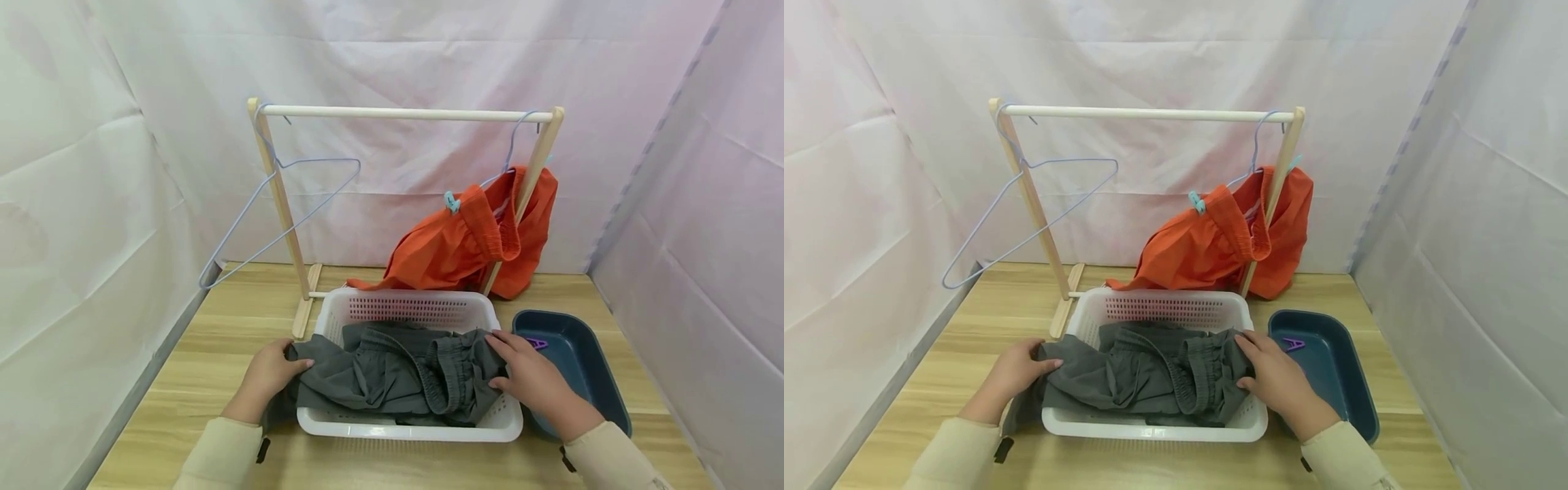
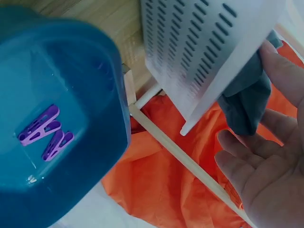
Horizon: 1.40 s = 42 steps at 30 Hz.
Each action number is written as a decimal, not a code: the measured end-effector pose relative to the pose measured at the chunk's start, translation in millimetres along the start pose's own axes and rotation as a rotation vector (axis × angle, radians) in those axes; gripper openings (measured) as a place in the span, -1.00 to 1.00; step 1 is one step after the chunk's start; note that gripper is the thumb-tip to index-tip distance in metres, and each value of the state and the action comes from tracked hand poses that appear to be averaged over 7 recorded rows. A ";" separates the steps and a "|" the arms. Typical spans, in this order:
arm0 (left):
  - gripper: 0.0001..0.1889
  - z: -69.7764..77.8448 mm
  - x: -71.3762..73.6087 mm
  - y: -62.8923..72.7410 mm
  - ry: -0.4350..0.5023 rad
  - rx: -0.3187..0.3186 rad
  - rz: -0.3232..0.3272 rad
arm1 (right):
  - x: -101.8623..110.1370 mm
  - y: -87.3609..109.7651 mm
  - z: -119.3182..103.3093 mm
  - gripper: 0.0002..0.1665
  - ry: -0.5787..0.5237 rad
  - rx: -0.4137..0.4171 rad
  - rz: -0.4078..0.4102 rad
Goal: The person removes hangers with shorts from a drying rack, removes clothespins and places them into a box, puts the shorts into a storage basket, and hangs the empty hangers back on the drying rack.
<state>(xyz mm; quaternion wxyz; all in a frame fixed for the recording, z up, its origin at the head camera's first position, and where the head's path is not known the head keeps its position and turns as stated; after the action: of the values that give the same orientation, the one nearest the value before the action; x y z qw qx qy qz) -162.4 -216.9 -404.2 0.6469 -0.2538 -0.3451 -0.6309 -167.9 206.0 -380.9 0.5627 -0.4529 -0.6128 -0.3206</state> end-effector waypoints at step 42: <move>-0.98 31.4 3.4 -2.2 -0.154 -0.184 -0.016 | -6.6 -18.8 -6.3 -0.72 0.078 0.272 -0.066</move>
<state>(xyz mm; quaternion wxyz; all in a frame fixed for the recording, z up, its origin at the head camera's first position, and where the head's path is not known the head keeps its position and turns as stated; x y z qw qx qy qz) -168.6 -195.3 -381.9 0.5874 -0.3569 -0.3363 -0.6438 -182.9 191.8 -384.1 0.6315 -0.3392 -0.6427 -0.2702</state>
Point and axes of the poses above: each hand's wrist, its own y-axis away from the middle knuckle, its own x-axis out of the back of the hand, z = x × y, the point moved 1 cm from there along -y, towards the middle knuckle, and after that the axes turned 2 degrees about y, right-handed, at the moved point
